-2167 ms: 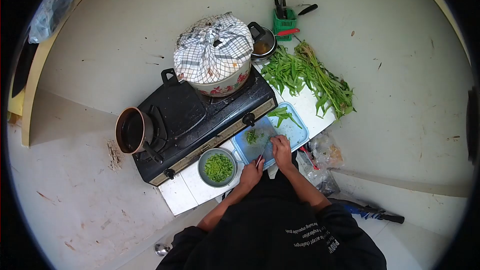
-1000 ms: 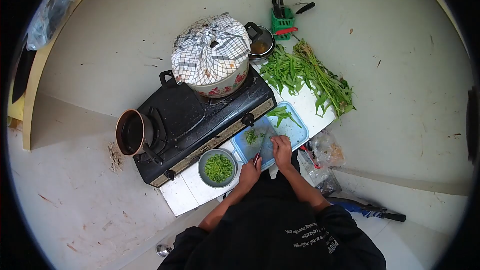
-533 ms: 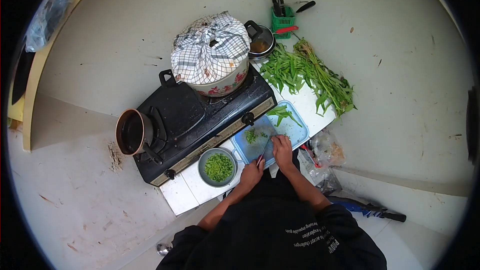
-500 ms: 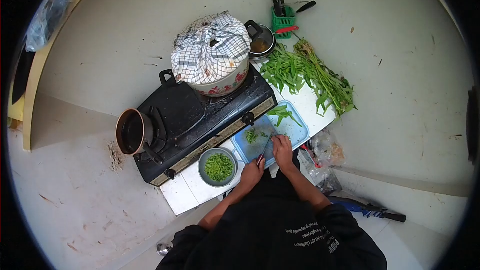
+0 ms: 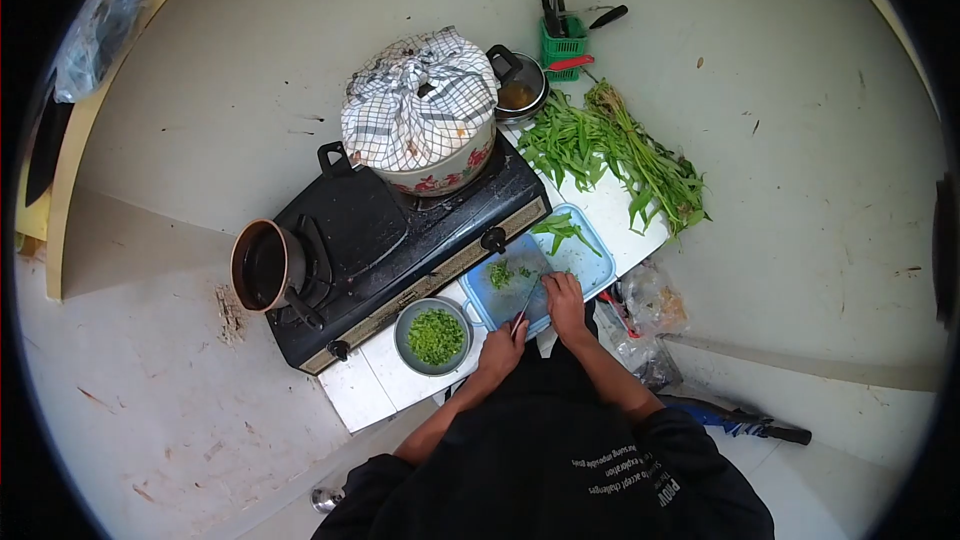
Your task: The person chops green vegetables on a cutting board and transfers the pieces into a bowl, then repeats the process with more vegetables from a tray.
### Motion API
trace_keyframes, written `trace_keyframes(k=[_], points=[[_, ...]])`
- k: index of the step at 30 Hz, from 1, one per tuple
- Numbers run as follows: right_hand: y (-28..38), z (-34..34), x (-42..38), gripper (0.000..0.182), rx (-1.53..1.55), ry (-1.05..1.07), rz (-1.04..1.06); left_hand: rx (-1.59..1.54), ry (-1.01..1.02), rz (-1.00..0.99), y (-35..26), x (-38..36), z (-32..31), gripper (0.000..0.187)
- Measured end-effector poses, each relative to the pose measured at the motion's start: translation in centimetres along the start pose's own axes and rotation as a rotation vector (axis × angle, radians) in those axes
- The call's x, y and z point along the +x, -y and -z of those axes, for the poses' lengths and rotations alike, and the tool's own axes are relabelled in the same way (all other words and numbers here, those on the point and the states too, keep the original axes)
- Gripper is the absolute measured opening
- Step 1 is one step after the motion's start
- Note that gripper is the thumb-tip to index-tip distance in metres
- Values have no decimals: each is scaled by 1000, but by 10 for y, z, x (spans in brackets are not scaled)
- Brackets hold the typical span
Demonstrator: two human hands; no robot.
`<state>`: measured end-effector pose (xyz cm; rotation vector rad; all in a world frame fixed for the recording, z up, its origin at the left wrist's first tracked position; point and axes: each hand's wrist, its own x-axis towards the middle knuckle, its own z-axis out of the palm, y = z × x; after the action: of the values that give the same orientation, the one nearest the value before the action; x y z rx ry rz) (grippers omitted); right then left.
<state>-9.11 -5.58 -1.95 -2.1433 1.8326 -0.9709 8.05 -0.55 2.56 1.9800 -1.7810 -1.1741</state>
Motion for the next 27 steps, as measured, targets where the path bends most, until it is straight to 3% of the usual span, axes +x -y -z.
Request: trace_keyframes(k=[14,27], points=[[-2,-10,-1,24,157,-61,-93,78,-63,91,10,13,-9,54],[3,-12,11,21,217,-118,-173,11,10,50,3,4,-1,56]])
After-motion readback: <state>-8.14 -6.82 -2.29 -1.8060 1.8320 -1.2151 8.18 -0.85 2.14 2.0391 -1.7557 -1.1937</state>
